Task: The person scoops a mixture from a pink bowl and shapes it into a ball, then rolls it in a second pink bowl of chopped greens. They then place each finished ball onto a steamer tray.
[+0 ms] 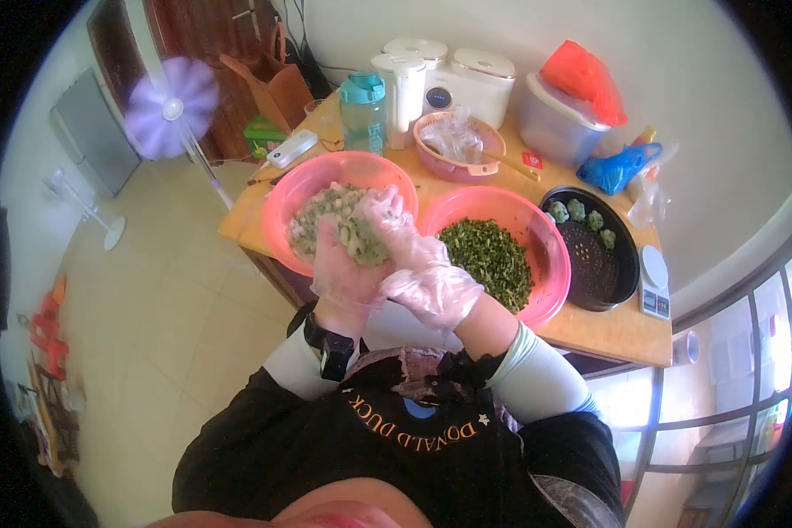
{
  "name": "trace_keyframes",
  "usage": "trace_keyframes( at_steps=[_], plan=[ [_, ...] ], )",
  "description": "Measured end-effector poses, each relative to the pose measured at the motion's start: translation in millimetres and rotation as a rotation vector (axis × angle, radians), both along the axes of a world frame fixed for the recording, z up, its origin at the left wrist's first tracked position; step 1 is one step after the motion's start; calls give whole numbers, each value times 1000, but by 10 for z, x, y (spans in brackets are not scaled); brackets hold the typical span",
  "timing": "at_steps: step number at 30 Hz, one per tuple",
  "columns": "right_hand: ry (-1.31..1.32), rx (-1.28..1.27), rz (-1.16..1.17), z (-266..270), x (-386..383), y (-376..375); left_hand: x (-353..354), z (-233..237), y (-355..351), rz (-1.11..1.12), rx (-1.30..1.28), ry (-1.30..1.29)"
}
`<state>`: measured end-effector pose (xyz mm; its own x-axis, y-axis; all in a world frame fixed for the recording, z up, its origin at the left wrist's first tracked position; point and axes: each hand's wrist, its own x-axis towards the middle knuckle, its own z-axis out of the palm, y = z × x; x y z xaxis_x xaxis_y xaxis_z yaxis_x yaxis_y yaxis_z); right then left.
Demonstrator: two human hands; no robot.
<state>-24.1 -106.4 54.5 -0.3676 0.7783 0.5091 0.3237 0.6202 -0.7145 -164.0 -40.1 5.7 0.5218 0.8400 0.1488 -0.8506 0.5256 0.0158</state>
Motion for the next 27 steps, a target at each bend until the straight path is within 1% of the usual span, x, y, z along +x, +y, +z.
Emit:
trace_keyframes(
  at_steps=[1, 2, 3, 4, 5, 7, 8, 12, 14, 16, 18, 21, 24, 25, 27],
  plan=[
    [-4, 2, 4, 89, -18, -23, -2, -57, 44, -56, 25, -86],
    [-167, 24, -50, 201, -57, -63, 4, -7, 16, -55, 24, -87],
    [-328, 45, -106, 254, -95, -81, 18, 64, -40, -11, 14, -6],
    [-468, 188, -175, 102, -149, -28, 35, 107, -86, 29, 4, 77],
    [-466, 185, -182, 59, -189, -40, 54, 105, -109, 22, 3, 80],
    [-755, 247, -185, -8, -251, -71, 82, 91, -144, 125, 109, 131],
    [-789, 242, -212, -92, -265, -46, 91, 58, -129, 122, 100, 139],
    [-787, 222, -203, -136, -249, -50, 97, -196, -38, 74, 123, 120],
    [-841, 226, -216, -152, -222, -50, 116, -237, -19, 48, 95, 106],
    [-817, 183, -203, -161, -200, -51, 130, -266, -20, 52, 91, 125],
    [-792, 139, -192, -178, -184, -63, 155, -278, -29, 54, 87, 144],
    [-781, 212, -221, -209, -181, -55, 183, -270, -37, 66, 79, 164],
    [-788, 180, -212, -210, -173, -38, 172, -241, -48, 65, 105, 159],
    [-788, 180, -214, -123, -187, -49, 165, -157, -72, 62, 65, 201],
    [-668, -2, -222, 121, -197, -71, 195, -137, -43, 51, 19, 246]
  ],
)
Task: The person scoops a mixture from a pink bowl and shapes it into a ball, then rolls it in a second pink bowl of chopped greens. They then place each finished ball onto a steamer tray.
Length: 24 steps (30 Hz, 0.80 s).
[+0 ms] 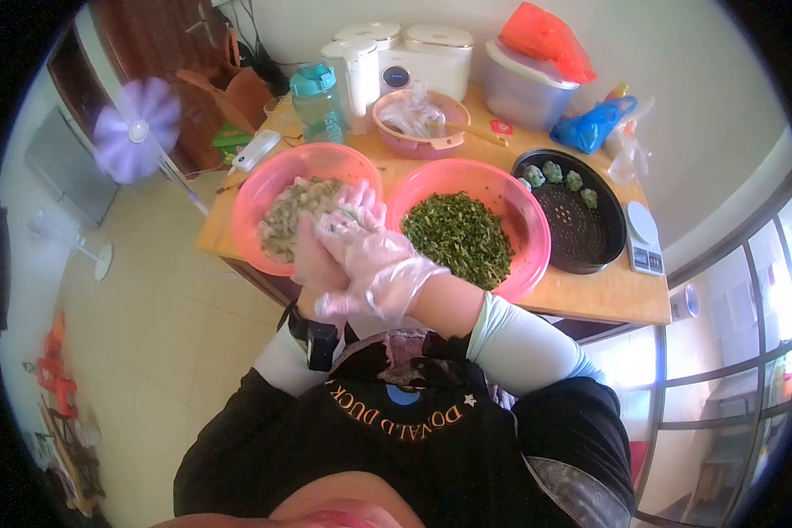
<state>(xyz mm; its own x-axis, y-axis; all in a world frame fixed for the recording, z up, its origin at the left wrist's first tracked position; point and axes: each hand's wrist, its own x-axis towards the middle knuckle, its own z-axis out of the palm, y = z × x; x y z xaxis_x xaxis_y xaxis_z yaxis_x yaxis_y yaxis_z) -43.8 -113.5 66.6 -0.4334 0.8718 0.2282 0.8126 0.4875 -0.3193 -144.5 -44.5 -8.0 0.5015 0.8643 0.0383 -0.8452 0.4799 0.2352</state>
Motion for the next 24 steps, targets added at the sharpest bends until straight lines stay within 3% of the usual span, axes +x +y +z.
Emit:
trace_keyframes(
  at_steps=[1, 2, 4, 6, 7, 8, 10, 12, 14, 17, 19, 24],
  plan=[
    [224, 82, 79, -65, 99, 69, 20, -41, 76, -31, 47, -87],
    [223, 82, 73, -35, 196, 80, 45, -70, 136, -62, 97, -177],
    [829, -108, 183, 28, 402, 52, 93, -52, 144, -107, 30, -227],
    [884, -207, -23, 446, 554, -128, 137, 122, 49, -74, -249, -235],
    [828, -92, -135, 400, 718, -80, 155, 179, 1, -68, -262, -228],
    [402, 151, -138, 476, 863, -56, 163, 171, -4, -74, -269, -228],
    [314, -526, -593, 725, 1011, -82, 178, 154, -6, -76, -189, -199],
    [-808, -401, 33, -97, 1702, 184, 245, 190, -52, -94, -182, -229],
    [-713, -650, -279, -155, 1505, -60, 332, 223, -89, -101, -164, -262],
    [-636, -724, -322, -574, 1548, -154, 473, 200, -125, -246, -198, -259],
    [-467, -582, -404, -742, 1570, -196, 553, 113, -129, -269, -143, -276],
    [-489, -782, -398, -642, 1624, 54, 639, -3, -104, -306, -111, -254]
  ],
)
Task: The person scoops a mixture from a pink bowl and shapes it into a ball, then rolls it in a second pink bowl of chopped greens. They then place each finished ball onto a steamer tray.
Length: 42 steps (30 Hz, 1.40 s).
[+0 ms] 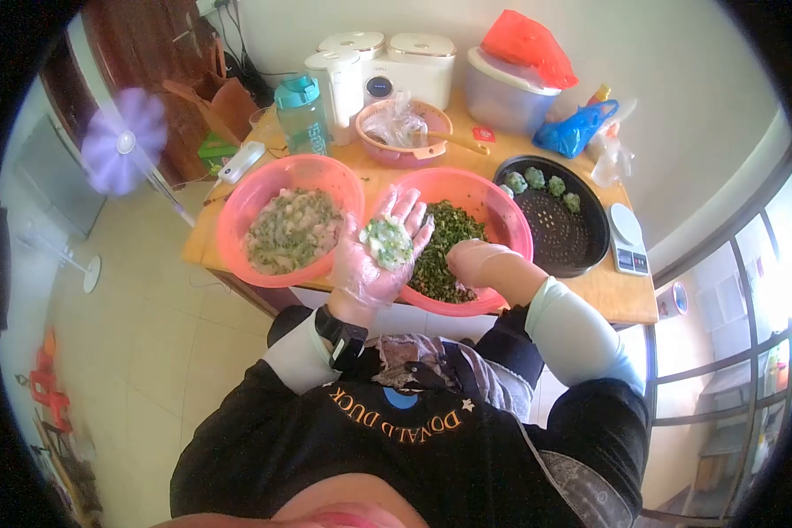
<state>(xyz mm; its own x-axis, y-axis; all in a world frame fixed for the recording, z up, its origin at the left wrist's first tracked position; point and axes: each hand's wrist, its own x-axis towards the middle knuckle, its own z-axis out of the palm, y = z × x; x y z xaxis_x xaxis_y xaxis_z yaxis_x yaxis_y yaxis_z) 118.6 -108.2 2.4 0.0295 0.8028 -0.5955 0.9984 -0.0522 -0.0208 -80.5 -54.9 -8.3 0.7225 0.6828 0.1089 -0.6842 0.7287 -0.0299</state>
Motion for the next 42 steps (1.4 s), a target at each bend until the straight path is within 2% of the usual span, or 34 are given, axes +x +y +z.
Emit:
trace_keyframes(
  at_steps=[2, 4, 8, 10, 11, 14, 16, 18, 19, 22, 24, 25, 26, 27, 28, 30, 31, 33, 34, 36, 38, 40, 41, 42],
  plan=[
    [58, -15, -28, 112, -45, -23, 4, 31, -1, 8, -12, 10],
    [52, 231, 49, 118, -150, -199, 5, 19, -22, 6, -24, 27],
    [-10, 56, 84, 3, -137, -29, 43, -25, 7, 31, 3, 73],
    [14, 19, 20, 133, -90, 34, 41, -46, 32, 42, 6, 78],
    [123, 126, -107, 236, -85, 21, 38, -54, 37, 41, 22, 79],
    [203, 150, -44, 353, -74, -60, 31, -45, 18, 38, 16, 94],
    [188, 127, -106, 627, -133, -76, 55, 11, 12, 27, 6, 111],
    [371, 156, -304, 909, -152, -46, 112, 66, -12, 82, -44, 303],
    [371, 151, -311, 991, -168, -12, 148, 66, -19, 75, -49, 305],
    [429, 277, -308, 1189, -341, 41, 292, 61, -15, 84, 30, 329],
    [249, 365, -39, 1336, -571, 76, 410, 6, 51, 51, 68, 165],
    [247, 371, -41, 1379, -635, 60, 433, -83, 87, 49, 74, 164],
    [226, 348, -34, 1416, -694, 46, 439, -163, 124, 79, 227, 185],
    [207, 321, -27, 1427, -727, 37, 447, -249, 156, 111, 375, 208],
    [205, 318, -26, 1406, -713, 35, 453, -216, 145, 112, 372, 206],
    [263, 405, -45, 1320, -634, 44, 488, -139, 129, 37, 46, 95],
    [258, 404, -43, 1256, -603, 56, 499, -188, 166, 38, 45, 89],
    [373, 467, -242, 1097, -588, 36, 500, -365, 236, -42, 168, -182],
    [370, 468, -239, 1117, -649, 16, 470, -262, 188, -39, 169, -186],
    [346, 423, -405, 1176, -802, -35, 386, 38, 31, 60, -9, 167],
    [374, 513, -313, 875, -625, 36, 438, -70, 93, 60, 1, 140],
    [356, 726, 8, 792, -533, 61, 468, -73, 107, 61, 10, 111],
    [354, 726, 10, 843, -531, 51, 470, -43, 98, 90, 3, 143],
    [416, 669, -138, 929, -524, 27, 465, -10, 90, 119, -4, 176]
  ],
)
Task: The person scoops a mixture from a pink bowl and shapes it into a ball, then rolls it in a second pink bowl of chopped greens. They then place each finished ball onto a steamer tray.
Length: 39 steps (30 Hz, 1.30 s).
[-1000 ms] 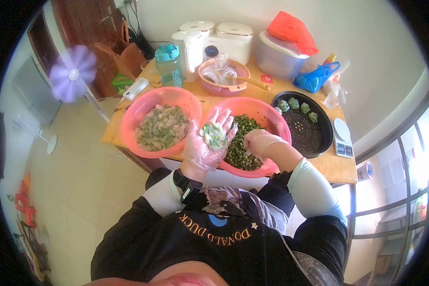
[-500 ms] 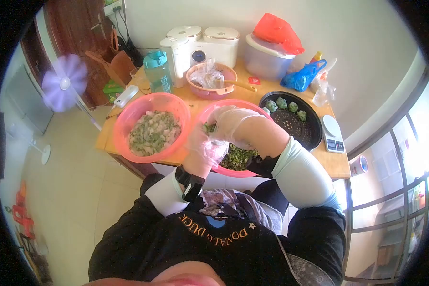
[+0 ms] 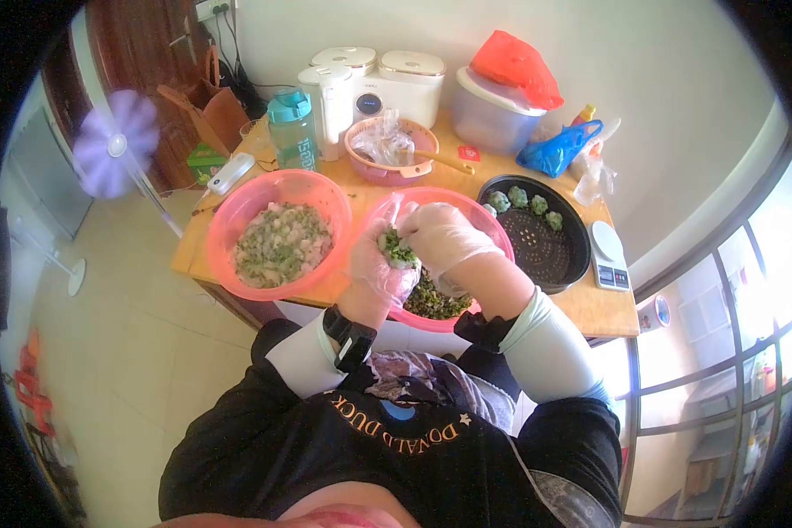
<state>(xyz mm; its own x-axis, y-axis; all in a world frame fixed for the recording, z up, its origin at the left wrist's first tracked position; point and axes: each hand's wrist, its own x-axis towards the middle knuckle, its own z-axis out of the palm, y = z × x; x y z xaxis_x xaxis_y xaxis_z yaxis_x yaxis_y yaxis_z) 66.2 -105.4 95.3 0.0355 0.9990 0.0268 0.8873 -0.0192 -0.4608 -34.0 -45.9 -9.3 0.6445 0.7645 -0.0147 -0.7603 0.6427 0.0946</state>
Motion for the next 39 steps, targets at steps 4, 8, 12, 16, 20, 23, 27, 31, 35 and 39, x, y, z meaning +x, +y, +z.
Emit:
trace_keyframes(
  at_steps=[4, 8, 12, 16, 20, 23, 27, 31, 35, 39],
  plan=[
    [188, -59, -122, 204, -123, -98, -18, 18, -37, 17, 79, 20],
    [-29, 139, 14, -329, 6, 54, 62, -114, 48, 7, 201, 35],
    [-227, 304, 199, -54, 79, -44, 72, -101, 41, 50, 122, 12],
    [316, 15, -176, 187, 7, -153, 57, 26, -23, 46, -88, 43],
    [102, 146, 59, -79, -201, -299, 84, 30, -5, 42, 121, 1],
    [184, 312, -55, -232, -115, -342, 102, 35, 15, 57, 158, -23],
    [31, 499, 90, -395, -7, -394, 179, -225, 156, -40, 144, -31],
    [-46, 557, 38, -395, 26, -439, 225, -121, 80, -10, 100, -18],
    [-26, 444, -12, -470, -46, -437, 203, 16, -36, 28, 124, 21],
    [97, 576, -23, -523, -35, -384, 224, -127, 17, -43, 282, -138]
  ],
)
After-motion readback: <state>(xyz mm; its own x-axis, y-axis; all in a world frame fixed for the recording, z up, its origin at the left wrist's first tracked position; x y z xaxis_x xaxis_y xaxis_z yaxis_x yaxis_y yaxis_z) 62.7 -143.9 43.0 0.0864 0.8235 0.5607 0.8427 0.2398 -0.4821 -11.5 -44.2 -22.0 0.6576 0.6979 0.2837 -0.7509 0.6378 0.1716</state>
